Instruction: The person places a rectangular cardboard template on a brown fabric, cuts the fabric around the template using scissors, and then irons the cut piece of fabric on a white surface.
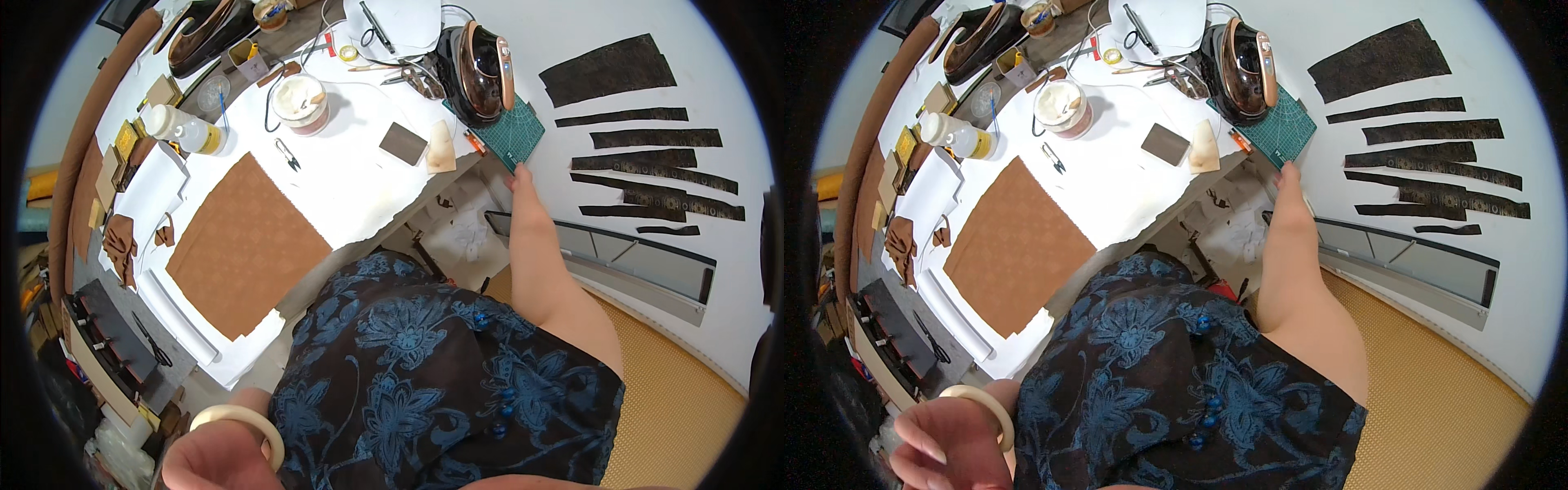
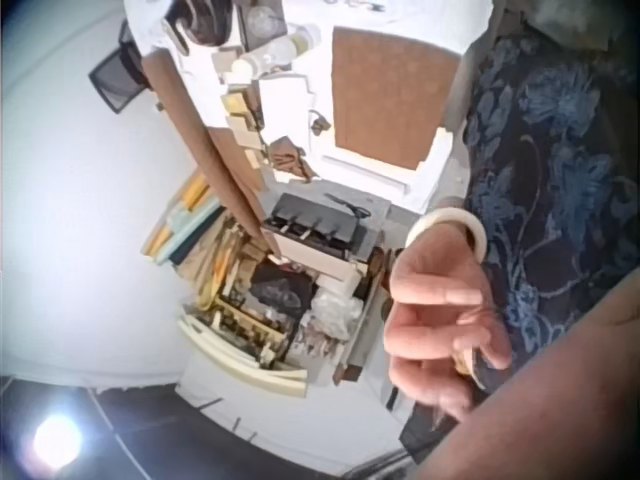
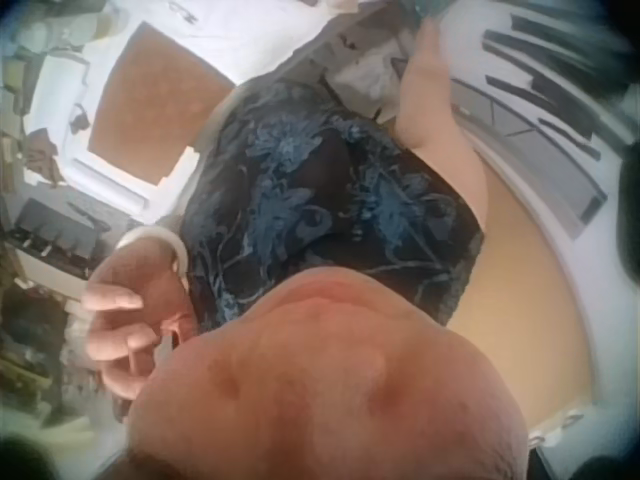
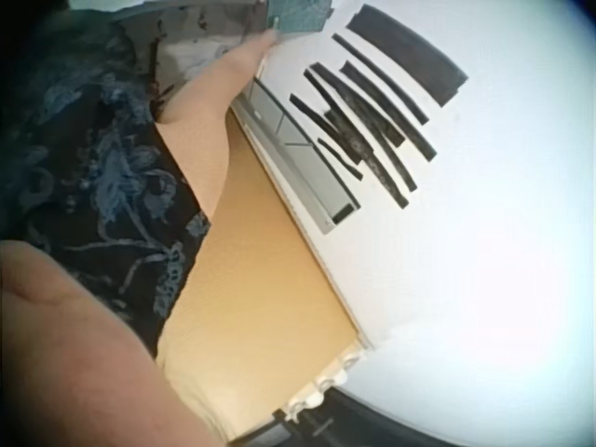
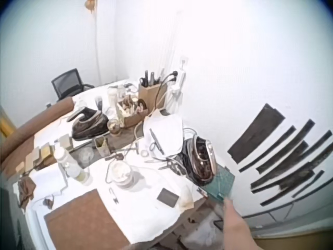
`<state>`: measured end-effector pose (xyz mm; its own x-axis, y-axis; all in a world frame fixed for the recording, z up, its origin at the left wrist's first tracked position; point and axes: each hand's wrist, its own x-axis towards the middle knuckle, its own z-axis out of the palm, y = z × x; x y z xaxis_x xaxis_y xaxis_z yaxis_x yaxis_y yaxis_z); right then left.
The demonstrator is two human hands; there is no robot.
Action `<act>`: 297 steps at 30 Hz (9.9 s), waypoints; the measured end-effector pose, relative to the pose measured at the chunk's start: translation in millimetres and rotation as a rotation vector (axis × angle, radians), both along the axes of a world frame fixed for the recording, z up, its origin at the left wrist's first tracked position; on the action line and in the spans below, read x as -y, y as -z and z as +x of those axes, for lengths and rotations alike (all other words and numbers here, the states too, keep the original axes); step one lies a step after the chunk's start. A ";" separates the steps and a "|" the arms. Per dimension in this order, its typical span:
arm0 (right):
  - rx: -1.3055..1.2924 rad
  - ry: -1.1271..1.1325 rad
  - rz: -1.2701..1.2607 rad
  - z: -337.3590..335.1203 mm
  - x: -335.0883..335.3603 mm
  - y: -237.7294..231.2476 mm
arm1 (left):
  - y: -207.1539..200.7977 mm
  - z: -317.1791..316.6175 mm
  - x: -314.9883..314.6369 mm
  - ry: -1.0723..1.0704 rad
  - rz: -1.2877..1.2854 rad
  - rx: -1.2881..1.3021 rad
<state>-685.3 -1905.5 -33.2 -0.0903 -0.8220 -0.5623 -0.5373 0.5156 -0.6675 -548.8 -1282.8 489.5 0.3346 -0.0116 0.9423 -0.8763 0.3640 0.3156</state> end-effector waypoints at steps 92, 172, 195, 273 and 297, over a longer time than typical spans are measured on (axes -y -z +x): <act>-0.485 -1.225 -0.617 360.9 5.0 -184.9 | 457.5 -135.5 -163.1 -0.966 1.555 -1.616; -0.431 -1.227 -0.686 385.4 58.1 -137.3 | 423.3 -119.1 -144.3 -0.945 1.632 -1.620; -0.434 -1.183 -0.726 382.5 76.4 -146.5 | 415.4 -92.7 -115.0 -0.626 1.697 -1.134; -0.420 -1.218 -0.656 381.7 46.5 -145.3 | 443.7 -140.9 -267.3 -1.394 1.302 -1.888; -0.412 -1.209 -0.761 380.0 85.7 -144.1 | 392.7 -87.2 -101.8 -0.680 1.157 -0.998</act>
